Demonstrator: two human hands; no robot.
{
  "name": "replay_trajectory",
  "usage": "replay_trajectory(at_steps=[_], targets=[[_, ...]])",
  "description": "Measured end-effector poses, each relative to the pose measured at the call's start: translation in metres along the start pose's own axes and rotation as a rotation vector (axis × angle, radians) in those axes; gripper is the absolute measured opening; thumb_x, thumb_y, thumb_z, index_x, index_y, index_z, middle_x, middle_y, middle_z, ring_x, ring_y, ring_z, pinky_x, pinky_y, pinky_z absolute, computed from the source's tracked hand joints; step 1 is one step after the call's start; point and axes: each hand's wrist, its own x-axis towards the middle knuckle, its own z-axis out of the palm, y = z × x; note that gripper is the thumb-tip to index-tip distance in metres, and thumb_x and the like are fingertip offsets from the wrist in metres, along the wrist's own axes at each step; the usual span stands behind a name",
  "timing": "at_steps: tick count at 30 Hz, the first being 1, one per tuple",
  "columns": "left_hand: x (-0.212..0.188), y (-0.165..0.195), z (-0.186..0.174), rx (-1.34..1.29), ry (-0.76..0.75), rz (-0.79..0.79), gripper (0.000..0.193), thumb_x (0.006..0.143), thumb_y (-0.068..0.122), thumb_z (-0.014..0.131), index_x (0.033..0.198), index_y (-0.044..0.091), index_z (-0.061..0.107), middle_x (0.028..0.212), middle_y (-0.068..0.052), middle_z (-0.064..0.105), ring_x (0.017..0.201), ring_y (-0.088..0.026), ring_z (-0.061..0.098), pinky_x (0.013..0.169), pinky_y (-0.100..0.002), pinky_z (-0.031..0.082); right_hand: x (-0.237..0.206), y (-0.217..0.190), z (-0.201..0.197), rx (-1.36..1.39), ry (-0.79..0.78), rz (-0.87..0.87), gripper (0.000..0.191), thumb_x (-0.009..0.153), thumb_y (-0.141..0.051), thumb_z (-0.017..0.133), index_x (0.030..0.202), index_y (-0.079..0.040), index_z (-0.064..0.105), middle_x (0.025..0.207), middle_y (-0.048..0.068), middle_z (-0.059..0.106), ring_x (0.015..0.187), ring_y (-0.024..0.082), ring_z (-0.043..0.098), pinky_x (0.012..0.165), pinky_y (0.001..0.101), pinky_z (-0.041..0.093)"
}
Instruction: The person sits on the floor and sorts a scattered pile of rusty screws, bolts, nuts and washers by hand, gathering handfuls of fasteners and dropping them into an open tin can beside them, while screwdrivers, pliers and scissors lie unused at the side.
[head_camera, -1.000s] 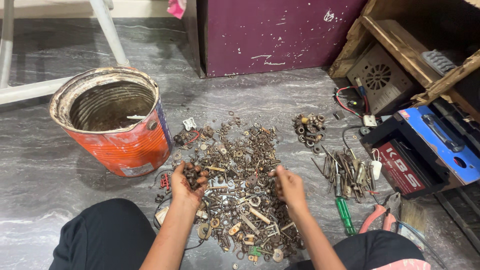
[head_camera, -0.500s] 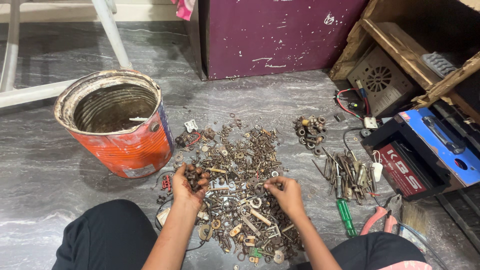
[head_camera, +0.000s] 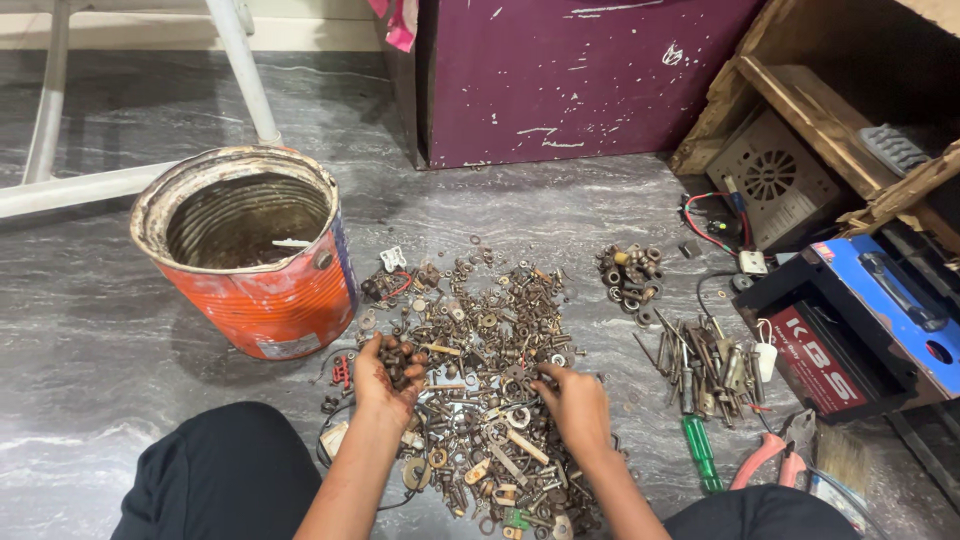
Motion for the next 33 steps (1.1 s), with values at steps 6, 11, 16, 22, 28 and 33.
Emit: replay_trajectory(at_steps=[6,11,16,22,28,33], targets=[[-0.003,0.0,-0.003,0.0,-0.029,-0.015,0.033,0.103,0.041,0.049,0.083,0.015,0.05,0.073,-0.005,0.055,0.066,-0.023,0.054,0.042,-0.024,0.037,0.005,0.013,0.014,-0.104,0.007,-0.078,0.023,0.088,-0.031,0.073,0.105,-0.016,0.078,0.088,0.017,0.076,0.082,0.035,0.074,0.077,0.046,0.058],[-0.007,0.002,-0.006,0.032,-0.032,-0.005,0.034,0.103,0.042,0.046,0.084,0.015,0.051,0.074,-0.006,0.058,0.067,-0.024,0.055,0.042,-0.024,0.038,0.008,0.042,0.025,0.329,0.043,-0.056,0.03,0.086,-0.037,0.079,0.093,-0.008,0.079,0.085,0.011,0.079,0.075,0.025,0.074,0.069,0.0391,0.057],[-0.007,0.006,-0.008,-0.012,-0.061,-0.025,0.033,0.103,0.041,0.048,0.083,0.015,0.051,0.072,-0.007,0.056,0.067,-0.025,0.055,0.043,-0.024,0.04,-0.016,0.045,-0.008,1.747,-0.189,0.397,0.016,0.09,-0.022,0.057,0.096,-0.007,0.059,0.082,0.005,0.061,0.072,0.019,0.056,0.061,0.0316,0.046],[-0.014,0.015,-0.004,-0.088,-0.037,-0.058,0.036,0.103,0.042,0.049,0.08,0.015,0.051,0.07,-0.006,0.055,0.066,-0.023,0.053,0.044,-0.025,0.038,-0.044,0.017,-0.021,1.757,-0.158,0.456,0.031,0.095,-0.039,0.061,0.093,-0.009,0.058,0.08,0.003,0.059,0.068,0.015,0.052,0.058,0.0291,0.043],[-0.01,0.016,-0.007,-0.103,-0.043,-0.045,0.037,0.103,0.042,0.049,0.079,0.015,0.052,0.071,-0.006,0.056,0.067,-0.024,0.053,0.045,-0.025,0.038,-0.035,0.01,0.0,0.686,-0.042,0.288,0.033,0.089,-0.041,0.073,0.104,-0.013,0.08,0.072,-0.001,0.061,0.064,0.015,0.048,0.058,0.0326,0.039],[-0.005,0.016,-0.009,-0.11,-0.033,-0.043,0.038,0.103,0.043,0.048,0.078,0.014,0.052,0.071,-0.007,0.056,0.068,-0.024,0.053,0.045,-0.025,0.038,-0.026,-0.014,0.004,0.034,-0.083,0.245,0.021,0.084,-0.038,0.077,0.103,-0.027,0.079,0.089,0.006,0.075,0.082,0.023,0.072,0.073,0.0391,0.056]])
